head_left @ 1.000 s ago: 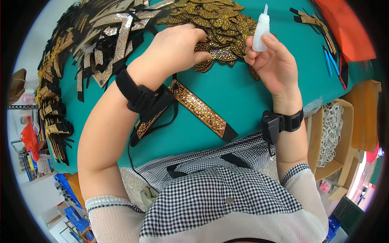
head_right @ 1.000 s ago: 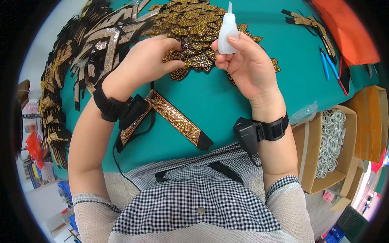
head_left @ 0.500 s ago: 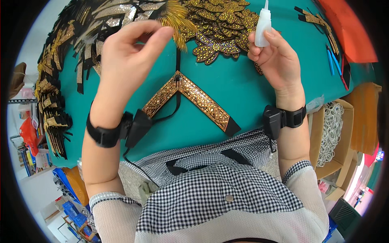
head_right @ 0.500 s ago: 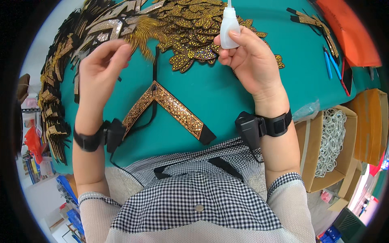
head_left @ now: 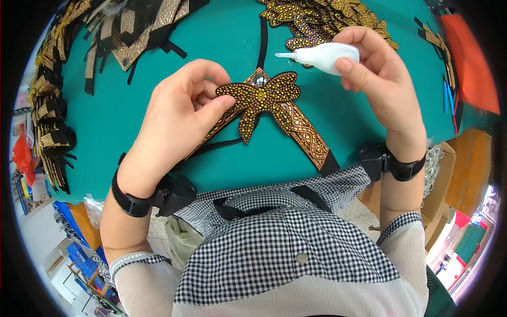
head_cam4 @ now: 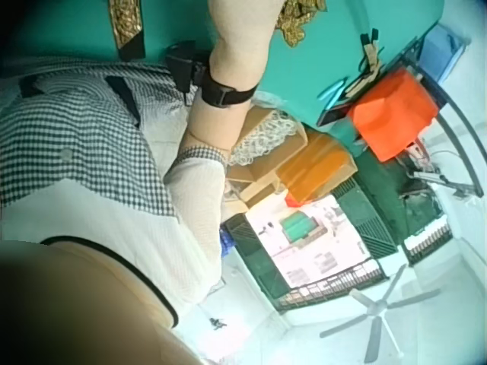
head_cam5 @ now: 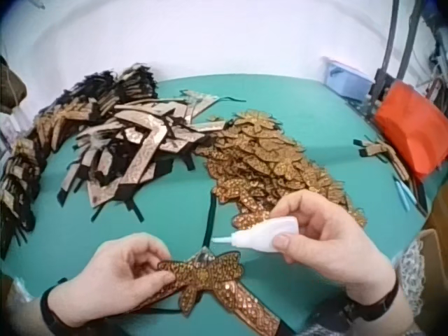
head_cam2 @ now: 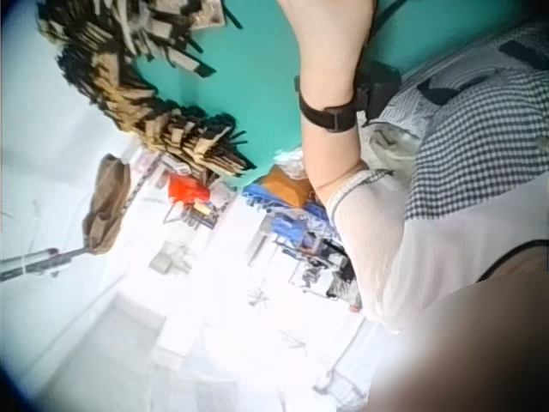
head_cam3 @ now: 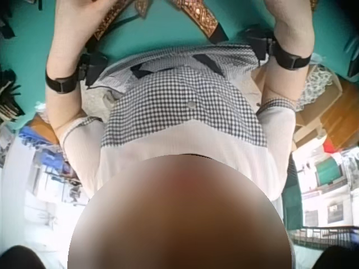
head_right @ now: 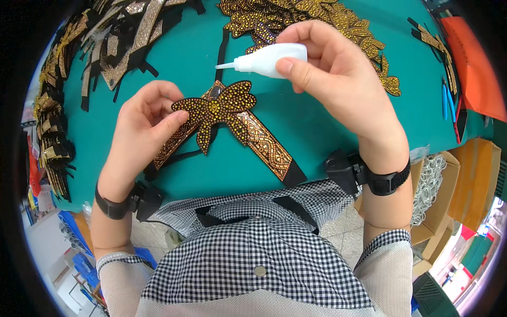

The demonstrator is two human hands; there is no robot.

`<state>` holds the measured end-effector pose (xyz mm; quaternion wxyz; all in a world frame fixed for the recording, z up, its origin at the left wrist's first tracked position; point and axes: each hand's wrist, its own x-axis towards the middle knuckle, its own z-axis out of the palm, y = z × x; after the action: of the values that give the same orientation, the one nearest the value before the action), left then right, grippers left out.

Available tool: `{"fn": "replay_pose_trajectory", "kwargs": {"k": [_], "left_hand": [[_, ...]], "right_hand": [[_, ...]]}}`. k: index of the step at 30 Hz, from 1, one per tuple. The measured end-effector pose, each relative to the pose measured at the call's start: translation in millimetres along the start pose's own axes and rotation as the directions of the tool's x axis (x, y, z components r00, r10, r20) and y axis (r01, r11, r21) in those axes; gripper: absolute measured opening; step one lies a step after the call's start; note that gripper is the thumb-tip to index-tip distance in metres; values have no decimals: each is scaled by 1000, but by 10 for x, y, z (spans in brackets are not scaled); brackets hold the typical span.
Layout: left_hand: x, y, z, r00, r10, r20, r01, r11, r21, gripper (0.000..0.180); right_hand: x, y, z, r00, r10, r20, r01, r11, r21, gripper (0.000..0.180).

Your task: The recorder is gluing butterfly-shaped sequin decorations onto shoe components.

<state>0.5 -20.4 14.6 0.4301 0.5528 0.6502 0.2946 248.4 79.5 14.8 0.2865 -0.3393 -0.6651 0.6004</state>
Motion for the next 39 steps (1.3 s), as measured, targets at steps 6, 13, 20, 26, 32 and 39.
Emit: {"fn": "replay_pose_trajectory", "kwargs": {"k": [6,13,20,26,32,39], "left_hand": [[77,-27,-48,993,-9,115,12,1000,-29,15],[79,-66,-58,988,-17,153,31,996,-89,21],[79,-63,-19,994,20,111,-10,996,-89,24],[77,-77,-4,995,38,92,-27,993,-119,24],[85,-87,2,993,75,87,-67,993,-95,23],[95,-93,0,994,63,85,-56,995,-81,21]], "right_hand": [[119,38,90,1000,-29,-3,29,999,-36,31],[192,90,122,1000,2,-13,-3,996,-88,30],[215,135,163,998,-7,-64,-1,992,-124,27],[213,152,180,1000,13,-28,-16,993,-115,30],[254,133,198,995,100,-21,-94,977,193,24],[251,141,204,996,88,-17,-84,984,158,24]]}}
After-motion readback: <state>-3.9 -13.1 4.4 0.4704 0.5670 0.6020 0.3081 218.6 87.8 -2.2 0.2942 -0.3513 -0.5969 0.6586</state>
